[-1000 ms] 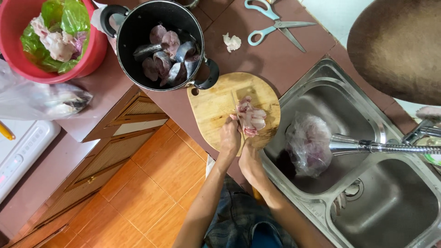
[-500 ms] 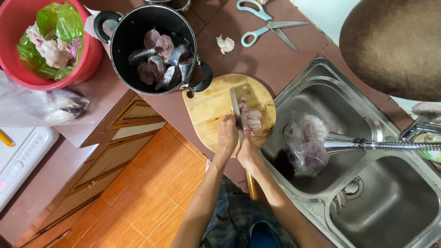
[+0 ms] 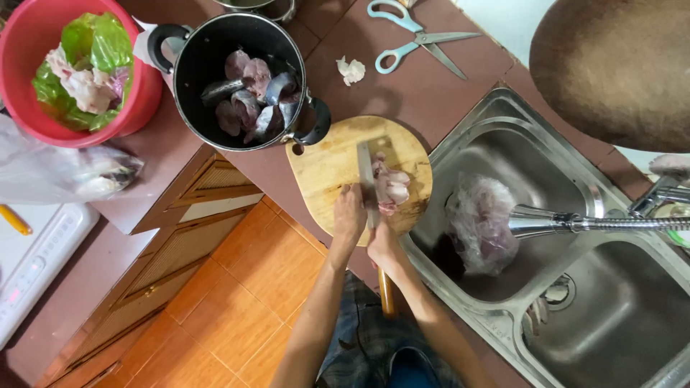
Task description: The person removes meat from a plastic bag, cuts it into smaller pieces on a wooden board, and transfers the pieces into a pot. They then take more meat from a red bowl and add it to the pot.
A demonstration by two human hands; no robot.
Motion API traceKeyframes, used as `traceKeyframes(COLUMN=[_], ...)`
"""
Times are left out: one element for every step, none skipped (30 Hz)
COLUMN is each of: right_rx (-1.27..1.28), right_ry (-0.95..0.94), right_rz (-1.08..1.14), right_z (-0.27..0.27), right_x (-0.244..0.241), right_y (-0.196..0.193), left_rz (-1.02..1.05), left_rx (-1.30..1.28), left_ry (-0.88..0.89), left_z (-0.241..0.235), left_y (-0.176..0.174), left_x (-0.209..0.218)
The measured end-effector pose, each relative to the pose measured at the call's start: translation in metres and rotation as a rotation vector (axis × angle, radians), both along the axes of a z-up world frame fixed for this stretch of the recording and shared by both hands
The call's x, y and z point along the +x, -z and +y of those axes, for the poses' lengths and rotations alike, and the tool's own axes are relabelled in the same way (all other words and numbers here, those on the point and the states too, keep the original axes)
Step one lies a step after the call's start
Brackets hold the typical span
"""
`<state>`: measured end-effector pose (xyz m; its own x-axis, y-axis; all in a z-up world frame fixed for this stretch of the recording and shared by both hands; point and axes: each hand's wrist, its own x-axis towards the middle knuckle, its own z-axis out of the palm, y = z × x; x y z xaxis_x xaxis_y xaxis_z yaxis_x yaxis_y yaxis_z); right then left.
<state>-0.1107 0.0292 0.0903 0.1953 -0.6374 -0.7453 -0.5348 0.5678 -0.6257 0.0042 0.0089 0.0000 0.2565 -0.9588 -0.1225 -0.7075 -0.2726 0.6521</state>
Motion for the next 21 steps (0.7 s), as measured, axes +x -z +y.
traceKeyframes(right_rx=[-0.006, -0.012, -0.016, 0.000, 0.014, 0.027, 0.005, -0.018, -0.049, -0.061, -0.071, -0.080, -0.196, -0.312, -0.421, -0.428, -0.432, -0.436, -0.360, -0.285, -0.230], right_ry=[0.033, 0.066, 0.102, 0.078, 0.057, 0.035, 0.028, 0.021, 0.011, -0.014, -0.041, -0.069, -0.103, -0.136, -0.167, -0.130, -0.091, -0.051, -0.074, -0.097, -0.122], right_rz=[-0.019, -0.037, -0.048, -0.044, -0.041, -0.037, -0.033, -0.028, -0.029, -0.004, 0.022, 0.047, 0.103, 0.157, 0.218, 0.156, 0.097, 0.039, 0.071, 0.102, 0.127], right_z=[0.009, 0.019, 0.026, 0.025, 0.022, 0.020, 0.016, 0.007, 0.000, 0.003, 0.010, 0.018, 0.026, 0.035, 0.041, 0.042, 0.044, 0.038, 0.027, 0.017, 0.003], right_x=[-0.003, -0.010, -0.017, -0.016, -0.013, -0.011, -0.007, 0.000, 0.004, 0.002, -0.002, -0.004, -0.006, -0.009, -0.011, -0.011, -0.010, -0.009, -0.004, 0.003, 0.008], right_y=[-0.005, -0.011, -0.014, -0.011, -0.005, 0.001, 0.009, 0.019, 0.026, 0.029, 0.030, 0.032, 0.033, 0.032, 0.031, 0.030, 0.027, 0.026, 0.027, 0.029, 0.032], left_rz=[-0.016, -0.032, -0.041, -0.051, -0.061, -0.072, -0.029, 0.014, 0.051, 0.053, 0.055, 0.057, 0.067, 0.077, 0.093, 0.090, 0.090, 0.089, 0.070, 0.051, 0.026], left_rx=[-0.005, -0.010, -0.014, 0.023, 0.059, 0.094, 0.050, 0.007, -0.046, -0.069, -0.089, -0.109, -0.060, -0.012, 0.044, 0.070, 0.098, 0.127, 0.086, 0.046, -0.014], left_ry=[0.002, 0.004, 0.011, 0.023, 0.037, 0.051, 0.027, 0.003, -0.024, 0.000, 0.022, 0.043, 0.046, 0.049, 0.055, 0.048, 0.044, 0.040, 0.056, 0.072, 0.086], left_z=[0.001, 0.001, 0.000, 0.000, -0.003, -0.005, -0.004, -0.002, -0.004, -0.004, -0.002, -0.001, -0.002, -0.004, -0.003, -0.004, -0.004, -0.006, -0.003, 0.000, -0.006], left_y=[0.001, 0.003, 0.005, 0.007, 0.009, 0.011, 0.013, 0.014, 0.015, 0.015, 0.013, 0.011, 0.007, 0.003, 0.000, -0.004, -0.006, -0.006, -0.006, -0.005, -0.003], left_x=[0.003, 0.004, 0.004, 0.005, 0.008, 0.011, 0.013, 0.017, 0.021, 0.023, 0.025, 0.026, 0.027, 0.025, 0.023, 0.024, 0.023, 0.022, 0.021, 0.020, 0.021])
